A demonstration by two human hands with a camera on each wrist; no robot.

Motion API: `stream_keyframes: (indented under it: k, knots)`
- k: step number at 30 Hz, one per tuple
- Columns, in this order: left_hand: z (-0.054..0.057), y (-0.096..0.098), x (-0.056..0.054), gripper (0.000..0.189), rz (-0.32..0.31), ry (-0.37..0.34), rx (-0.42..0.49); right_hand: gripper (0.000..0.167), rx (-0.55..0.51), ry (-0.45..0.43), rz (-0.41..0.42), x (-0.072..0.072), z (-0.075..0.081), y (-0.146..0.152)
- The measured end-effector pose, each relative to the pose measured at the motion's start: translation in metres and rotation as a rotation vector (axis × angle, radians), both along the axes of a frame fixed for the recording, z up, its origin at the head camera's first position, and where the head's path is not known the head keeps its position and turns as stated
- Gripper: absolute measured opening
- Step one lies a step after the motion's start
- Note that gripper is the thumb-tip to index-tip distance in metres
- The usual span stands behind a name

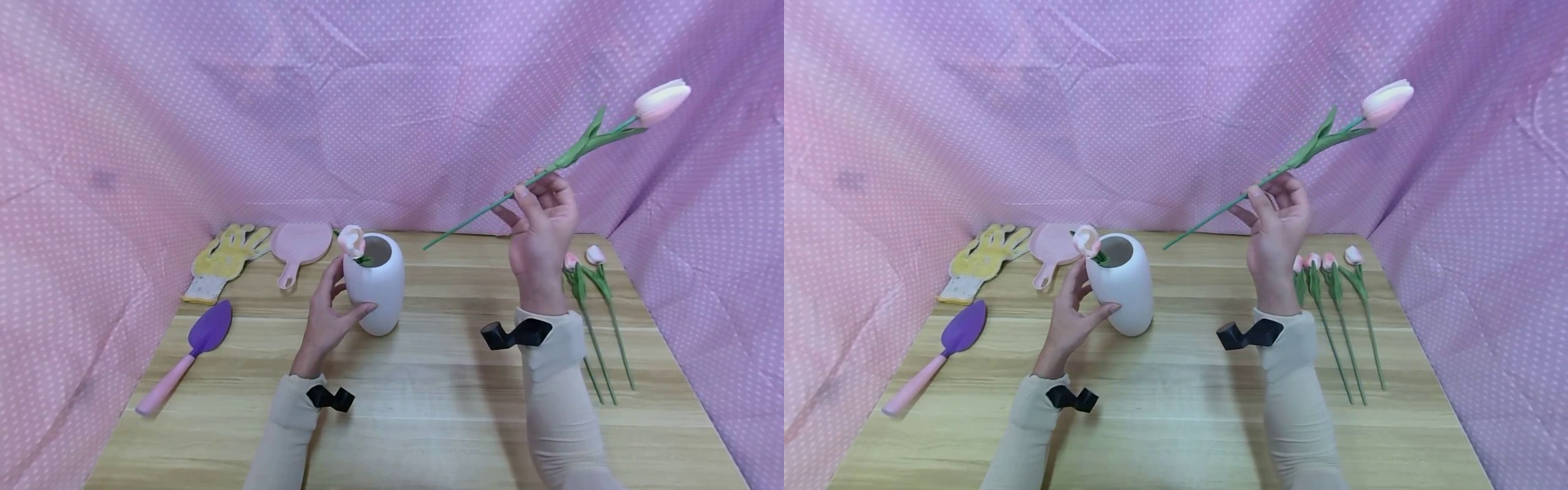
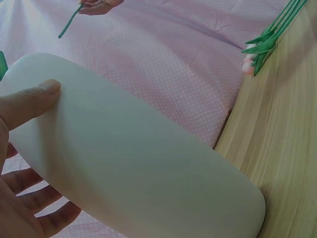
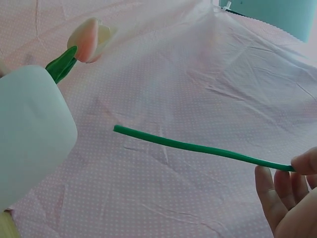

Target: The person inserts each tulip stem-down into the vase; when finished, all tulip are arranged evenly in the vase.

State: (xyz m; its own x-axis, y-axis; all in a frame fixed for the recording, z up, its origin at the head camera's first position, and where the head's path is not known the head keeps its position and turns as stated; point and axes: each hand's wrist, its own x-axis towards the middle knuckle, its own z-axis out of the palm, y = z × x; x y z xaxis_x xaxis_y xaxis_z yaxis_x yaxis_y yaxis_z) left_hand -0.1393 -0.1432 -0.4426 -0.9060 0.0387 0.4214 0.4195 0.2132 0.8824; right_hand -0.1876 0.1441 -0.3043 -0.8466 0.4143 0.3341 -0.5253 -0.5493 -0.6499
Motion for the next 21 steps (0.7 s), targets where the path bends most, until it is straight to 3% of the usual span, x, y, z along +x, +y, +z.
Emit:
stream_keyframes:
  k: [17,21]
  knots:
    - [0.000,0.000,-0.001,0.093,-0.011,0.006,0.010,0.028,-0.119,0.012,0.068,-0.002,-0.009,-0.029]
    - [0.000,0.000,0.000,0.093,-0.011,-0.002,0.012,0.028,-0.105,0.006,0.088,-0.002,-0.013,-0.035]
